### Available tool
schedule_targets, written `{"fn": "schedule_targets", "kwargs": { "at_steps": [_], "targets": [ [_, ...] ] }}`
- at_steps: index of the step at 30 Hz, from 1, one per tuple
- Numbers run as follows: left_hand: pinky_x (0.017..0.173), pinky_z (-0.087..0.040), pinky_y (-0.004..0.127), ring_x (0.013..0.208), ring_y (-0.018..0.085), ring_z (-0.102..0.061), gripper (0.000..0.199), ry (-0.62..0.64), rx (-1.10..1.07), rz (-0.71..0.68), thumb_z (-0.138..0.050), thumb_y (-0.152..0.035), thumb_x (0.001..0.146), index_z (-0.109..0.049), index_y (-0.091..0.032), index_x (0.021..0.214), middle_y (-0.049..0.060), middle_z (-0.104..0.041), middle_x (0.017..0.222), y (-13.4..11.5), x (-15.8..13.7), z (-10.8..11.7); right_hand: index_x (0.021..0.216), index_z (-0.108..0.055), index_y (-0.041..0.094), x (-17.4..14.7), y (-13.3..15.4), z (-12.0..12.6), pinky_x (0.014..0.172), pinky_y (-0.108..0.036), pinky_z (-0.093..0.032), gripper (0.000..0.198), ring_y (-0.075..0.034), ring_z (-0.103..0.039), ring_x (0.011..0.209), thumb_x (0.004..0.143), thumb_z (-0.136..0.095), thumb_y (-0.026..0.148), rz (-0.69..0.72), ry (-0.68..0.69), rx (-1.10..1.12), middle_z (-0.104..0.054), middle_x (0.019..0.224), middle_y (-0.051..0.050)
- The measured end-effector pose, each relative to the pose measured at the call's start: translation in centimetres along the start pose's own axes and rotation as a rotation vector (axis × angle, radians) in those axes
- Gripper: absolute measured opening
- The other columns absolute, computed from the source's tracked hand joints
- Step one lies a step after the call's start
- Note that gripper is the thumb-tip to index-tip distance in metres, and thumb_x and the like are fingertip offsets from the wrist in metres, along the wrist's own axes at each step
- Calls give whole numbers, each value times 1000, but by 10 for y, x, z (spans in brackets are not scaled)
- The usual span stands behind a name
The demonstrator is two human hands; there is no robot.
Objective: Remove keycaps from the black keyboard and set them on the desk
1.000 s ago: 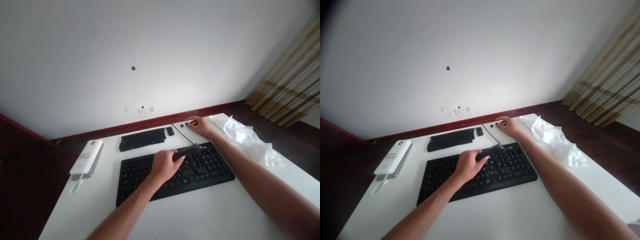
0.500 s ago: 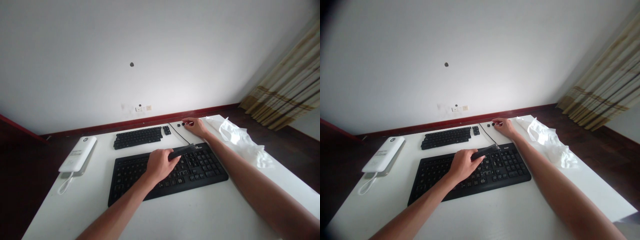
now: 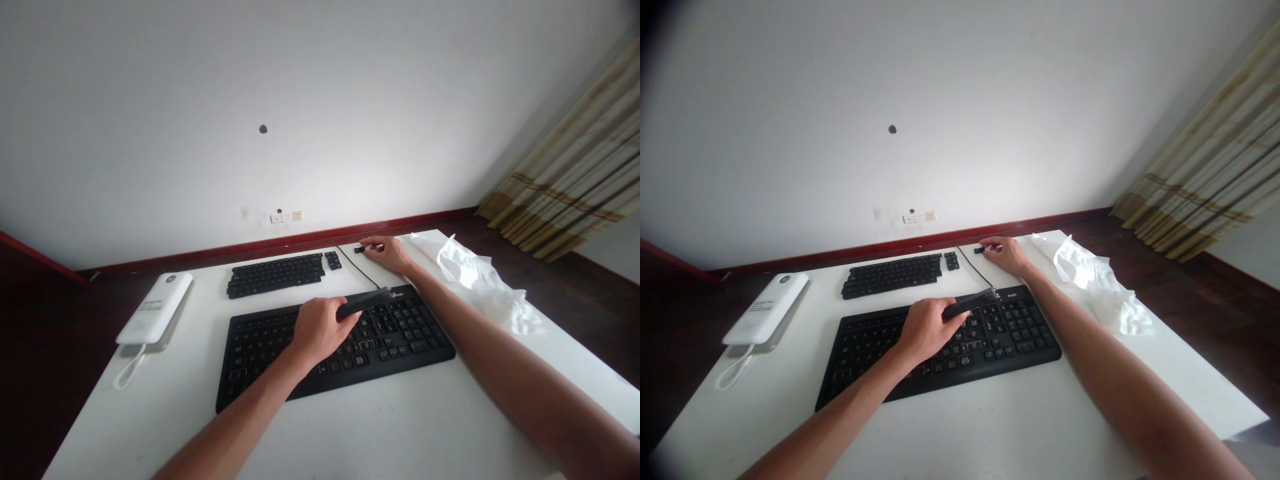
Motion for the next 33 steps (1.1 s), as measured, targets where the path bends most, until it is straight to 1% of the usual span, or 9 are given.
{"fn": "schedule_targets", "kwargs": {
  "at_steps": [7,14,18,21,23,25,28,31,33],
  "targets": [
    [72,-49,30,76,23,-72,38,3,4,-1,-57,-53,99,-75,-22,85,4,-76,77,-1,0,1,109,-80,25,2,-2,-2,80,-35,-60,30,-21,-72,87,80,-70,28,-8,21,12,-81,104,-3],
    [72,-48,30,78,23,-72,37,-8,2,-2,-58,-53,98,-76,-23,88,4,-76,78,1,0,-1,109,-80,25,2,-3,-3,80,-34,-59,31,-21,-72,86,80,-71,31,-10,10,10,-81,103,-3],
    [72,-48,30,78,23,-73,38,-15,-1,-5,-57,-54,99,-77,-23,88,4,-76,79,2,-1,-1,113,-78,24,1,-2,-3,79,-33,-59,34,-20,-71,87,80,-71,30,8,23,38,-80,105,-3],
    [72,-48,30,77,23,-72,40,-9,-11,6,-56,-55,99,-77,-22,89,4,-76,79,2,-1,0,112,-76,24,3,4,9,77,-33,-60,32,-20,-71,90,80,-73,30,13,6,35,-79,109,-5],
    [72,-47,30,76,22,-72,41,-5,-18,12,-55,-56,99,-77,-22,90,4,-76,78,2,-1,2,107,-76,24,5,17,24,79,-35,-60,27,-21,-72,92,81,-73,30,63,15,-8,-78,111,-5],
    [71,-47,29,76,22,-71,42,-3,-24,14,-54,-56,99,-77,-22,90,4,-76,78,1,-1,3,99,-77,25,4,37,41,84,-37,-59,18,-22,-72,93,82,-72,30,139,81,-86,-79,108,-4],
    [70,-47,29,73,22,-71,43,0,-29,9,-54,-56,99,-77,-22,89,4,-75,77,1,-2,4,88,-79,28,-12,67,62,83,-38,-57,9,-23,-72,89,84,-71,31,170,274,-174,-80,97,-2],
    [71,-48,29,74,22,-71,42,-6,-27,1,-54,-56,99,-77,-22,90,4,-75,76,1,-2,4,89,-80,31,-48,86,74,84,-39,-56,9,-25,-72,91,83,-75,35,129,402,-249,-80,98,-1],
    [73,-49,30,77,23,-72,42,-16,-25,-5,-54,-56,99,-78,-22,91,4,-76,77,2,-3,3,93,-81,34,-76,89,76,82,-39,-57,12,-26,-72,91,82,-77,38,103,473,-307,-79,100,-1]
  ]
}}
Point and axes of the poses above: each hand's wrist, its own x-axis towards the middle knuckle, its own z-axis out of the back of the hand, y = z × x, the point moved 5 cm from there along x, towards the middle knuckle
